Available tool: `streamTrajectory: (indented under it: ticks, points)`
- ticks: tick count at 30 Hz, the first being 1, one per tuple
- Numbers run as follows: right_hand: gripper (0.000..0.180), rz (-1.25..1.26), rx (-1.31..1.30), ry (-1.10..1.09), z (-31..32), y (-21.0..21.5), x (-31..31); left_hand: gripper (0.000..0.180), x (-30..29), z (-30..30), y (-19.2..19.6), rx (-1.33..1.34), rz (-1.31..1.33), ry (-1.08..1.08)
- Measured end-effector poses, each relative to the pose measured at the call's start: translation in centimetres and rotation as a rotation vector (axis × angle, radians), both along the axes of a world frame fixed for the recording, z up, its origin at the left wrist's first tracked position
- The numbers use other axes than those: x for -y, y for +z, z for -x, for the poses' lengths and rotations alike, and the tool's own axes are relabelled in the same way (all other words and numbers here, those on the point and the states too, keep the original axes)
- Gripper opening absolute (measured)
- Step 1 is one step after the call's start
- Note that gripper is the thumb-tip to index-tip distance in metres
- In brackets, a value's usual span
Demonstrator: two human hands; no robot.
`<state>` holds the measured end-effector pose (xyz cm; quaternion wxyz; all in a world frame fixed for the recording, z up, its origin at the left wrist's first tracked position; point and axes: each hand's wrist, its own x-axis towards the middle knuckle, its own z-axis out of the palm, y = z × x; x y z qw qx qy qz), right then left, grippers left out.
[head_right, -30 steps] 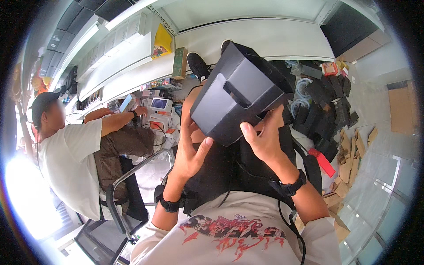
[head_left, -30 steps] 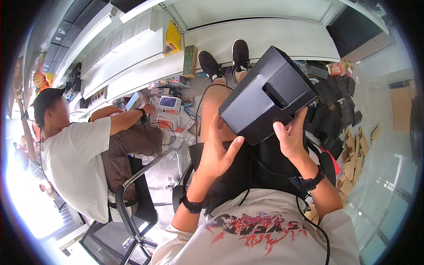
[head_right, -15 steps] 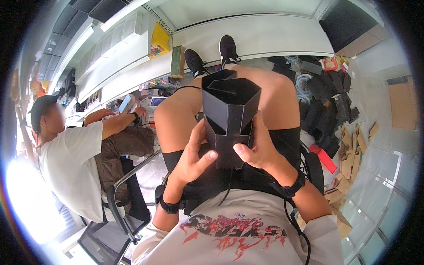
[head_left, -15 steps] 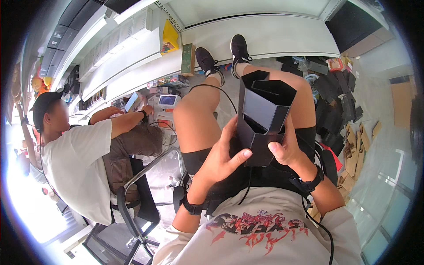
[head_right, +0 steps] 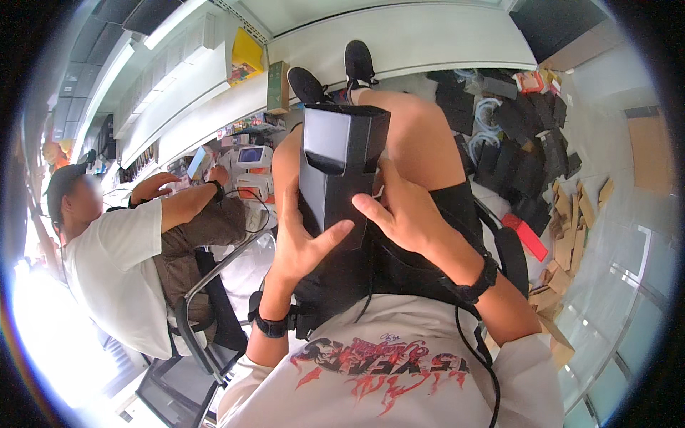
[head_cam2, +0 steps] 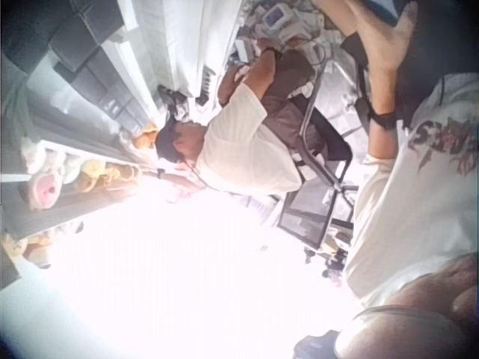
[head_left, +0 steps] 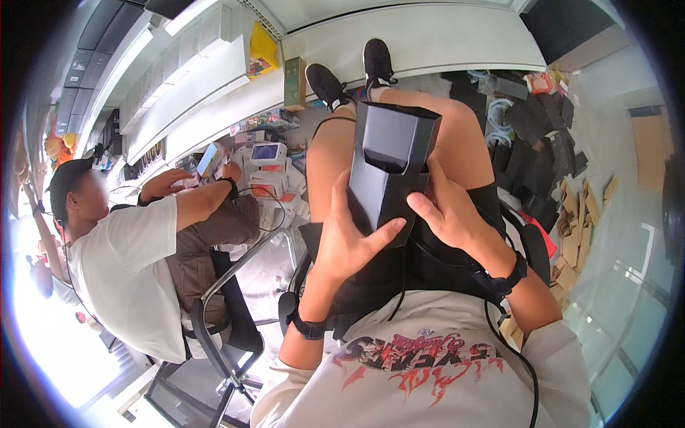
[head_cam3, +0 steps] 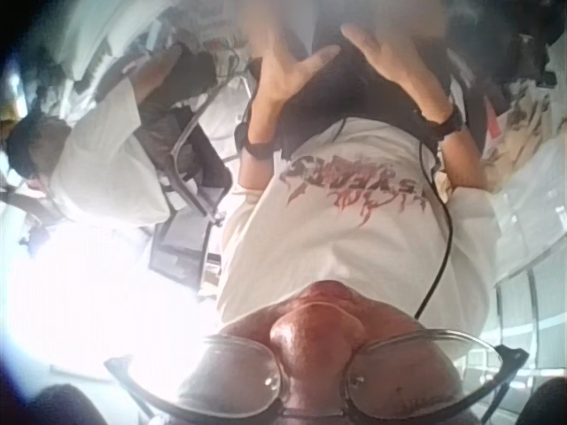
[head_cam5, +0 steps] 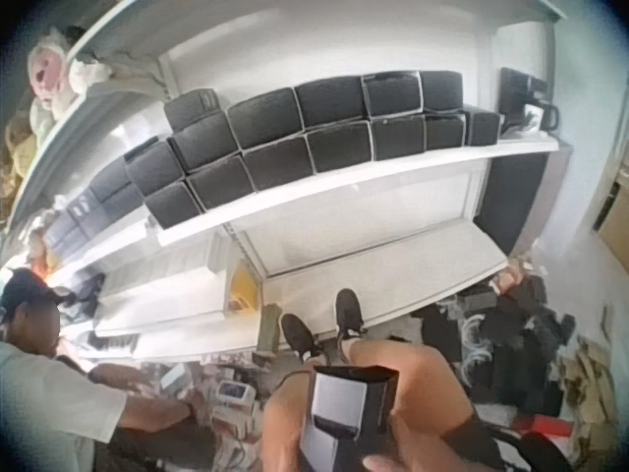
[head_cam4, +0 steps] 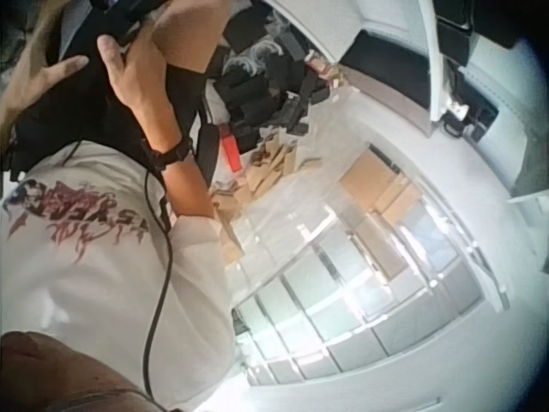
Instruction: The person assembles a black cardboard box by folding the precut panels into a hexagonal shape and tucking the tabs into the sides.
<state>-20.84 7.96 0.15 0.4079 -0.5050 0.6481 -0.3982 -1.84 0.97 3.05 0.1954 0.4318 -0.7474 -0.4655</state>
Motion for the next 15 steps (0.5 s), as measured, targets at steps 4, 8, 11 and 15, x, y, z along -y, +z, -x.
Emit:
streamTrajectory:
  ticks: [4, 8, 11, 15]
  points:
    - [0.062, -0.060, -0.045, -0.001, 0.2, 0.5, 0.0, 0.096, 0.4, -0.1, -0.8, -0.059, -0.048, 0.030]
    - [0.064, -0.180, -0.087, 0.028, 0.5, 0.6, 0.1, 0.096, 0.4, 0.4, 0.0, 0.017, -0.061, 0.047]
    - [0.066, -0.144, -0.091, 0.024, 0.5, 0.1, 0.0, 0.095, 0.5, 0.3, -0.5, -0.029, -0.055, 0.030]
    - [0.068, -0.214, -0.092, 0.054, 0.6, 1.0, 0.2, 0.095, 0.6, 0.1, -1.1, -0.036, -0.107, 0.037]
